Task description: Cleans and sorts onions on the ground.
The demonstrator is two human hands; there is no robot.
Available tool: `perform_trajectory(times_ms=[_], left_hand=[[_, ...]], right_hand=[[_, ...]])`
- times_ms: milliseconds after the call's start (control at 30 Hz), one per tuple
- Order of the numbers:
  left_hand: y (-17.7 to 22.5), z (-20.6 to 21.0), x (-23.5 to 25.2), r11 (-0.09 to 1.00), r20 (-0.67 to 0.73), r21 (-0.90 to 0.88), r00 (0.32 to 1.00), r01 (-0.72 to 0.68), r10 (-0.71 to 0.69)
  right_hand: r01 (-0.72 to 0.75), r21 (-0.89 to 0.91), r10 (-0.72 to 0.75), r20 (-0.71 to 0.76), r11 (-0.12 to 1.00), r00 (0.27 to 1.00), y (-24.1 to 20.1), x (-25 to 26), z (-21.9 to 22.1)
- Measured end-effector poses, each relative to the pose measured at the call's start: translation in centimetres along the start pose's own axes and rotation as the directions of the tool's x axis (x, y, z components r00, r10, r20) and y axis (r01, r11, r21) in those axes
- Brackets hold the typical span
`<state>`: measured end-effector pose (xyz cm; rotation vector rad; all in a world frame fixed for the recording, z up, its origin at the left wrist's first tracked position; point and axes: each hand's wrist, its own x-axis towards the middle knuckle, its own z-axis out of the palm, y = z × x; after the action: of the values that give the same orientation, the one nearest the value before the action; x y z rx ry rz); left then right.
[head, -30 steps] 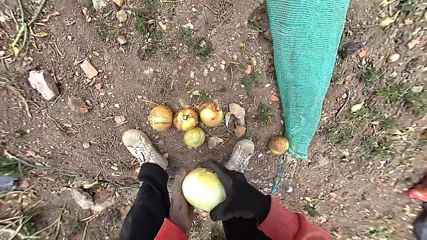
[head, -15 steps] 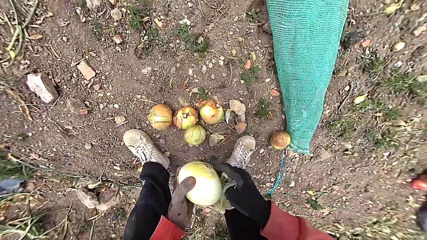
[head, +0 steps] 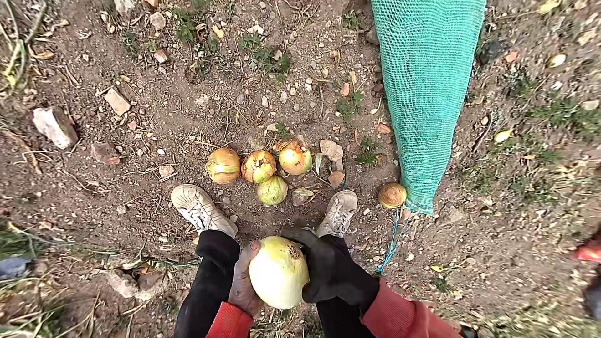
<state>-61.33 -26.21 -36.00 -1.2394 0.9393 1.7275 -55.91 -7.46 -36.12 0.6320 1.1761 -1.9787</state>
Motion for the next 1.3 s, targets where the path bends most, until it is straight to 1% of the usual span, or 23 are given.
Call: perform_trajectory(times_ms=[33, 67, 100, 167, 200, 233, 300, 367, 433, 500, 567, 633, 733, 800, 833, 900, 967, 1033, 1100, 1167, 1233, 1267, 1300], left_hand=[[-0.4, 0.5, 0.3, 0.996, -0.032, 0.094, 0.999, 0.009, -0.006], [-0.8, 0.7, 0.5, 0.973, -0.047, 0.231, 0.999, -0.016, 0.027], [-1.3, 0.4, 0.7, 0.917, -0.009, 0.392, 0.997, -0.071, 0.081], [-1.6, -0.4, 1.2, 0.724, 0.145, 0.65, 0.973, -0.229, 0.178], [-1.6, -0.9, 1.5, 0.669, 0.19, 0.694, 0.964, -0.266, 0.187], [-1.5, -1.4, 1.6, 0.669, 0.205, 0.698, 0.966, -0.255, 0.155], [-0.9, -1.9, 1.5, 0.784, 0.159, 0.61, 0.987, -0.115, 0.021], [-0.5, -1.6, 1.0, 0.908, 0.069, 0.41, 0.99, 0.083, -0.121], [-0.5, -0.4, 0.5, 0.961, 0.023, 0.209, 0.982, 0.181, -0.19], [-0.7, 0.3, 0.6, 0.965, 0.007, 0.095, 0.969, 0.243, -0.245], [-0.6, 0.6, 0.9, 0.95, -0.062, 0.073, 0.952, 0.305, -0.301], [-0.6, 0.9, 1.1, 0.923, -0.191, 0.118, 0.921, 0.365, -0.34], [-0.9, 1.5, 1.0, 0.889, -0.321, 0.258, 0.902, 0.378, -0.29], [-1.1, 1.5, 1.0, 0.874, -0.36, 0.334, 0.905, 0.352, -0.227], [-1.3, 1.4, 0.9, 0.87, -0.368, 0.356, 0.907, 0.341, -0.204], [-1.3, 1.2, 0.8, 0.871, -0.36, 0.363, 0.912, 0.332, -0.198], [-1.0, 1.2, 0.8, 0.881, -0.353, 0.324, 0.908, 0.345, -0.226], [-0.5, 1.0, 0.8, 0.899, -0.321, 0.271, 0.913, 0.344, -0.252], [-0.2, 0.4, 0.7, 0.94, -0.213, 0.195, 0.948, 0.279, -0.237], [-0.1, -0.2, 0.6, 0.983, -0.065, 0.073, 0.985, 0.165, -0.161], [-0.2, -0.4, 0.0, 0.995, 0.082, -0.043, 0.993, 0.085, -0.081], [-0.3, -0.3, -0.4, 0.997, 0.134, -0.051, 0.99, 0.06, -0.052], [-0.6, -0.1, -0.5, 0.999, 0.172, -0.039, 0.985, 0.024, -0.017]], right_hand=[[-0.013, -0.12, 0.012, -0.011, 0.993, 1.0, -0.7, 0.4, 0.4], [-0.075, -0.219, 0.064, -0.054, 0.973, 0.996, -1.1, 0.7, 0.6], [-0.169, -0.288, 0.141, -0.114, 0.943, 0.983, -1.2, 1.0, 0.7], [-0.351, -0.301, 0.286, -0.24, 0.887, 0.928, -1.0, 1.4, 0.9], [-0.409, -0.272, 0.336, -0.278, 0.871, 0.9, -0.9, 1.4, 1.0], [-0.45, -0.228, 0.376, -0.303, 0.863, 0.875, -1.0, 0.9, 1.2], [-0.439, -0.063, 0.39, -0.359, 0.896, 0.848, -1.0, -0.6, 1.6], [-0.365, 0.112, 0.381, -0.325, 0.924, 0.865, -0.4, -1.8, 1.4], [-0.314, 0.082, 0.324, -0.254, 0.946, 0.911, -0.6, -2.4, 1.1], [-0.303, 0.051, 0.307, -0.227, 0.951, 0.924, -1.2, -2.6, 1.2], [-0.384, 0.046, 0.384, -0.227, 0.922, 0.895, -2.3, -2.2, 1.7], [-0.446, 0.067, 0.447, -0.261, 0.893, 0.856, -2.3, -1.5, 2.6], [-0.466, 0.097, 0.47, -0.336, 0.879, 0.816, -0.4, -0.7, 3.4], [-0.448, 0.121, 0.46, -0.35, 0.886, 0.816, 0.2, -0.4, 3.4], [-0.426, 0.093, 0.428, -0.37, 0.9, 0.825, 0.6, -0.4, 3.4], [-0.385, -0.102, 0.31, -0.423, 0.917, 0.851, 1.2, -0.8, 3.1], [-0.297, -0.29, 0.137, -0.466, 0.91, 0.874, 1.4, -1.3, 2.9], [-0.231, -0.331, 0.057, -0.46, 0.915, 0.886, 1.2, -1.6, 2.2], [-0.191, -0.215, 0.068, -0.477, 0.958, 0.876, 1.5, -1.8, 1.6], [-0.179, -0.065, 0.122, -0.509, 0.982, 0.852, 2.0, -1.4, 0.9], [-0.3, -0.08, 0.192, -0.609, 0.951, 0.77, 3.2, -0.6, -0.5], [-0.389, -0.09, 0.246, -0.641, 0.917, 0.727, 4.0, -0.3, -1.5], [-0.42, -0.037, 0.304, -0.633, 0.907, 0.712, 4.4, -0.1, -2.4]])
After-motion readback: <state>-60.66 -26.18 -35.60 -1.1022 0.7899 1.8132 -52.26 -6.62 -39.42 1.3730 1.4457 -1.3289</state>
